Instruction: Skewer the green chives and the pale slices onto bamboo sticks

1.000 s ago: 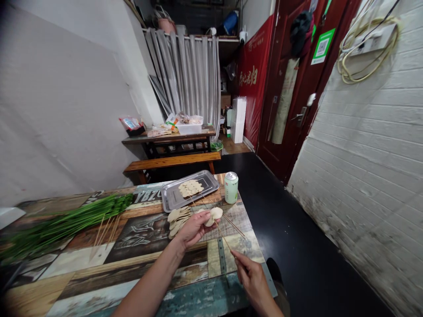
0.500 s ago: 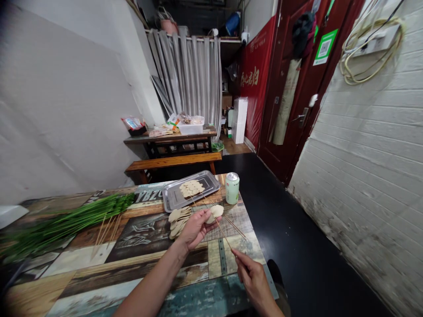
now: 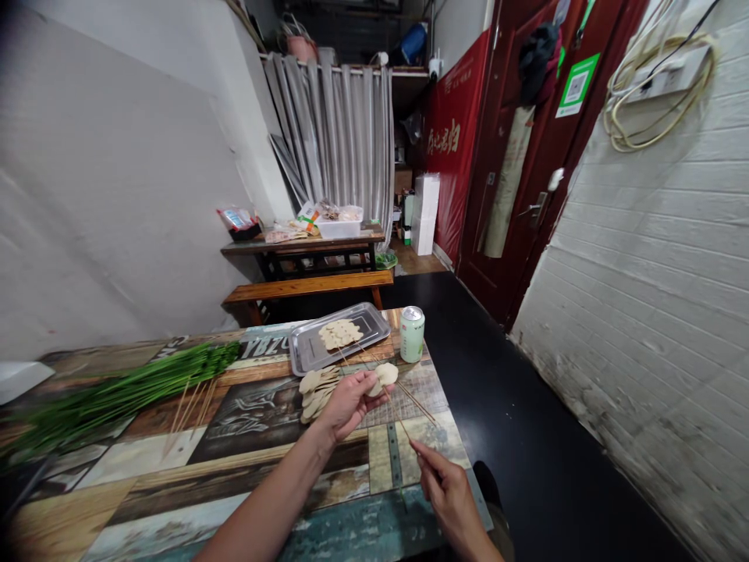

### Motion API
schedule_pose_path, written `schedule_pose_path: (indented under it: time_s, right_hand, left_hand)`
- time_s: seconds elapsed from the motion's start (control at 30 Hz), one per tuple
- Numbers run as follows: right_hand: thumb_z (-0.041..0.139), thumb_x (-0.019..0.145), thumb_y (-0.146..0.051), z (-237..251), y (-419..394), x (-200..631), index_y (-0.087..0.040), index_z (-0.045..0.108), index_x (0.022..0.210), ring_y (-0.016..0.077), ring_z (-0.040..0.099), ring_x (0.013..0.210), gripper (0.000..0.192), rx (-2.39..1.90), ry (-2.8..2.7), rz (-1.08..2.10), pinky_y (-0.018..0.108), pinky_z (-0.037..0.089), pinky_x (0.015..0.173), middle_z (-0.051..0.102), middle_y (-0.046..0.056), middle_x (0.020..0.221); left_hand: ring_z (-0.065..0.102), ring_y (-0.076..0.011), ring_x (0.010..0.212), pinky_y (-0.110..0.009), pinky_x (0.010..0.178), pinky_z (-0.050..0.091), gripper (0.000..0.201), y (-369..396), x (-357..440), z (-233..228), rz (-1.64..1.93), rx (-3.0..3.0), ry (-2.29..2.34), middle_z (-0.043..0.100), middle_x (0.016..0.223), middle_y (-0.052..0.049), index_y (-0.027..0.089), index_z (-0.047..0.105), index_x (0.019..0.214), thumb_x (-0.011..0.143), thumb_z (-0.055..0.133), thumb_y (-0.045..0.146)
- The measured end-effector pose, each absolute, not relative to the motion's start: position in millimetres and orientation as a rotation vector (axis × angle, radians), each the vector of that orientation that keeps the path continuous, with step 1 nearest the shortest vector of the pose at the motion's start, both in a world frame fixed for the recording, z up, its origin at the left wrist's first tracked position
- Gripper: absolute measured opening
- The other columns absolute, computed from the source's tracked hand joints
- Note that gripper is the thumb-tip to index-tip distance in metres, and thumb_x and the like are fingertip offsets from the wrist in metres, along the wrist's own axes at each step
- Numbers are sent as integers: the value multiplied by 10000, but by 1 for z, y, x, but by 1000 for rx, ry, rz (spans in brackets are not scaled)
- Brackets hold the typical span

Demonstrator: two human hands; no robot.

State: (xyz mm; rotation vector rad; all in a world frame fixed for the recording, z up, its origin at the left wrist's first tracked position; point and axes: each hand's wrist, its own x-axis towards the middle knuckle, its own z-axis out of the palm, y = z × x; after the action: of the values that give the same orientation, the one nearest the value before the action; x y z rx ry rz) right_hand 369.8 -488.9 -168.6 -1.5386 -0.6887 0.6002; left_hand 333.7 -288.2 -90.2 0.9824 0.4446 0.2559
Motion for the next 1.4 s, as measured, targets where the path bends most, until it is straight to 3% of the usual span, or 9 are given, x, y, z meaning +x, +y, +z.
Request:
schedule_pose_path:
  time_s: [0.57,0.9,1.2,1.4]
  right_hand:
    - [450,784,-508,-163,-482,367,-51,575,1117,89,262,437,580,-1543,-633,610,210,248,414,303,-51,499]
    - [461,785,-491,-169,-480,368,-91,577,1116,92,282,433,532,-1530,-621,602,209,270,417,316,-55,494]
    - [459,797,-476,-169,-480,367,-75,572,1115,89,287,435,524,-1522,-625,585,204,281,419,319,-56,498]
    - [457,801,-468,-170,-480,368,-85,575,1117,92,296,442,511,-1520,-632,599,206,286,427,324,-54,502]
  left_hand:
    - [638,-190,773,-294,673,519,141,-289,333,-96,223,955,450,657,840,-107,108,538,794,732,609,214]
    - [635,-198,808,-282,660,526,135,-292,333,-99,197,929,455,655,868,-115,101,552,827,739,599,192]
    - [637,-215,812,-353,728,519,190,-289,329,-95,172,852,460,659,870,-136,85,578,905,778,546,223]
    - [641,-197,767,-317,697,525,157,-288,330,-98,200,903,488,664,830,-132,75,583,879,746,584,157]
